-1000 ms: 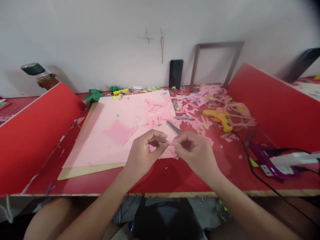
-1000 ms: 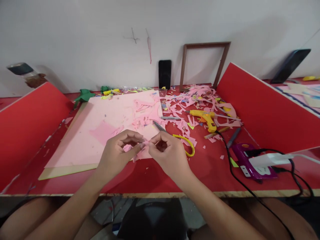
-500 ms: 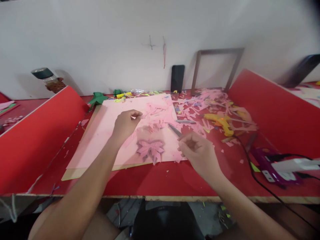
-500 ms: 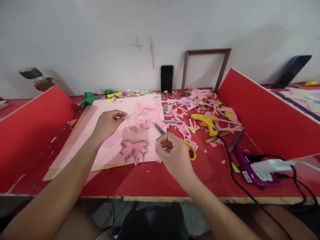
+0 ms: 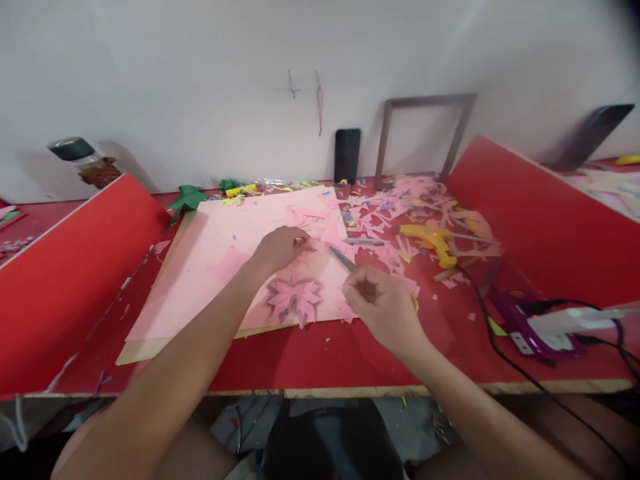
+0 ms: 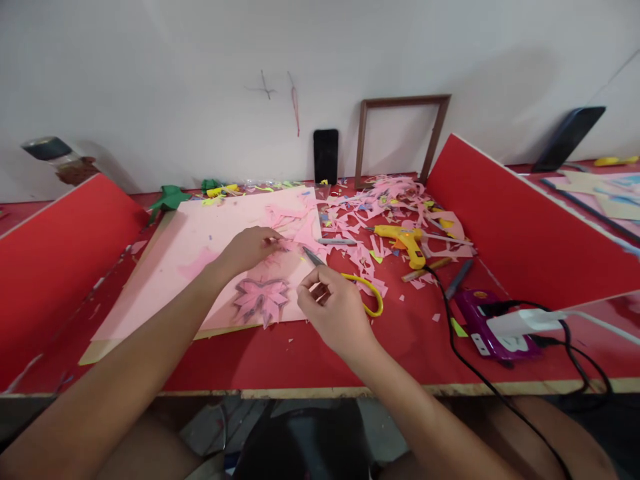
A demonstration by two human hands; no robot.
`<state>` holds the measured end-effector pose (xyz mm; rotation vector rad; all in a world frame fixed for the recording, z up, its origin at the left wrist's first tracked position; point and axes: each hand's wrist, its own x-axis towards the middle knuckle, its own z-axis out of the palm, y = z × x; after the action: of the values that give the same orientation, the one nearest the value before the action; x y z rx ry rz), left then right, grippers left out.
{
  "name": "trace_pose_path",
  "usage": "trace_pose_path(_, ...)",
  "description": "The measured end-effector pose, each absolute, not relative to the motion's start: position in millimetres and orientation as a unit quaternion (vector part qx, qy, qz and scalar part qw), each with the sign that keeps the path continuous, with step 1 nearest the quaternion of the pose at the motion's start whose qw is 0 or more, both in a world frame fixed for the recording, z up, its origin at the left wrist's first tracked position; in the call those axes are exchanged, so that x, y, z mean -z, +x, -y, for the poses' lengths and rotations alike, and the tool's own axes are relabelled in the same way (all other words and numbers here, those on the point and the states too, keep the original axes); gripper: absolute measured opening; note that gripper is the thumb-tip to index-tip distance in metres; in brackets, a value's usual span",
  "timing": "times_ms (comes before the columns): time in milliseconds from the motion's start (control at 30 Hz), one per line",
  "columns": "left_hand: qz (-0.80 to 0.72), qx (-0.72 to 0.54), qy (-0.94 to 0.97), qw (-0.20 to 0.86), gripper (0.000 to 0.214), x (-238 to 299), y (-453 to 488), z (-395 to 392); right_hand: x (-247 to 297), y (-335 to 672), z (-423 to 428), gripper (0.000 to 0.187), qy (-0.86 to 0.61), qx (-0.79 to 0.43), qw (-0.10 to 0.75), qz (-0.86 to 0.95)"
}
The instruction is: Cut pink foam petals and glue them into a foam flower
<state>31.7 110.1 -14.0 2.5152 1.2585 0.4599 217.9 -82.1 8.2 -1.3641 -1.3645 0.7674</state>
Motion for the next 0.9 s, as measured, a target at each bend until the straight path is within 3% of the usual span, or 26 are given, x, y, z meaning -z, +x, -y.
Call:
trace_pose_path(267, -0.428, -0.196, 0.863, 0.185, 0.02, 17, 31, -126, 1, 214, 81, 0.011, -0.54, -0.363, 0.508, 0.565)
trace_pose_path(500, -0.425, -0.313, 0.826, 0.197, 0.02, -3, 33, -134, -6, 215, 85, 0.01, -0.542, -0.336, 0.494, 0.591)
trace_pose_path(700, -0.457, -0.407, 0.719, 0.33, 0.003, -26, 35, -134, -4, 215, 86, 0.01, -0.541, -0.334, 0.497, 0.59)
trace_pose_path(900, -0.504, -0.387, 0.683, 0.361, 0.019, -22, 49, -135, 1, 214, 89, 0.009, -0.552, -0.277, 0.466, 0.634)
